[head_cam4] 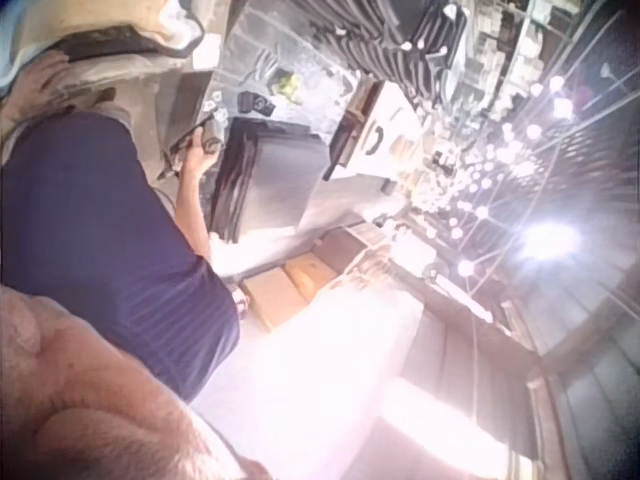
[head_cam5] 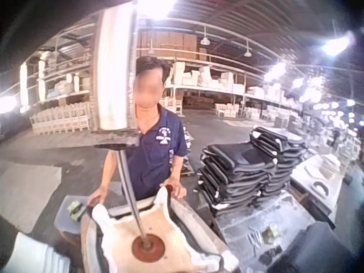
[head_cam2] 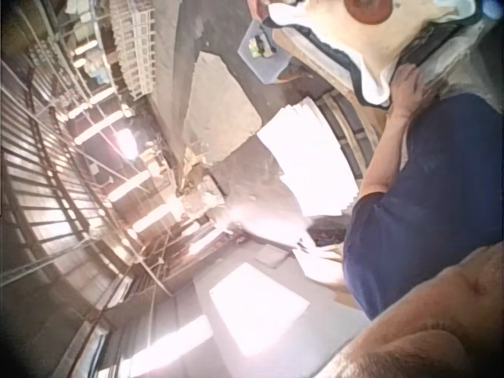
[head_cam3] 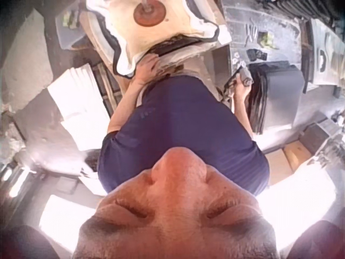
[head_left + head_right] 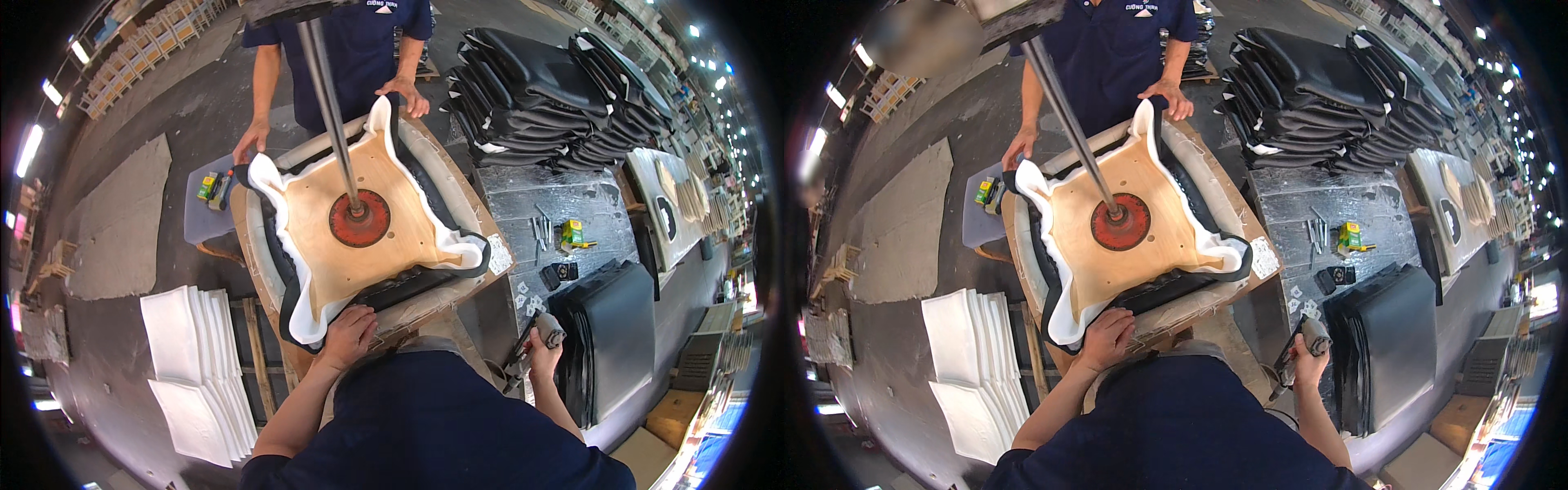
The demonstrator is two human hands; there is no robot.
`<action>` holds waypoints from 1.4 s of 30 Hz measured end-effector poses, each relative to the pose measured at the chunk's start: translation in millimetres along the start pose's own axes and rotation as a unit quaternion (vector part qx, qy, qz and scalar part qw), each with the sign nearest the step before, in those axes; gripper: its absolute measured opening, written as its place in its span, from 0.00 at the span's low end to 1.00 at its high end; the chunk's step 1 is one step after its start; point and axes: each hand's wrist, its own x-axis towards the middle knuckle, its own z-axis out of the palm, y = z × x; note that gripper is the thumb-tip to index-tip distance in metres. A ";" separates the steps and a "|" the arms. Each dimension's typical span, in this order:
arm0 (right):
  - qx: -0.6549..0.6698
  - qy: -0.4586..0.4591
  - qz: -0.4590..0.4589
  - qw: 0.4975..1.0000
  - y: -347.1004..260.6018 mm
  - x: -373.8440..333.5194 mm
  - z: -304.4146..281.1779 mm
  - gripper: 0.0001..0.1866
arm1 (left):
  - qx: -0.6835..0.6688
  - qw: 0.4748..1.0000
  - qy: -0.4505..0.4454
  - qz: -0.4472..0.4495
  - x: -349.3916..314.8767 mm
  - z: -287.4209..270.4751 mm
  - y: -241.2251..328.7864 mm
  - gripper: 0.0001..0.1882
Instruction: The person stretches white fabric over a chair seat base, aligns it, and uses a staple gun to secure the fabric around the edges. A coworker assists by applying adhesive and smoothing the fabric. The person repeats the process on a second seat, handling fabric, adhesive, and the staple gun throughout.
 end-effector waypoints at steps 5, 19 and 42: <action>-0.015 -0.006 0.073 0.997 34.5 -3.6 11.7 0.15 | 0.021 1.000 -0.018 0.000 1.6 -4.8 3.2 0.11; -0.218 0.017 0.114 0.969 60.6 -11.1 -1.2 0.30 | -0.033 0.985 -0.108 0.132 34.3 45.3 21.8 0.22; -0.110 -0.201 0.265 0.937 137.9 390.3 13.6 0.20 | 0.272 0.946 -0.125 -0.124 66.8 162.7 131.7 0.39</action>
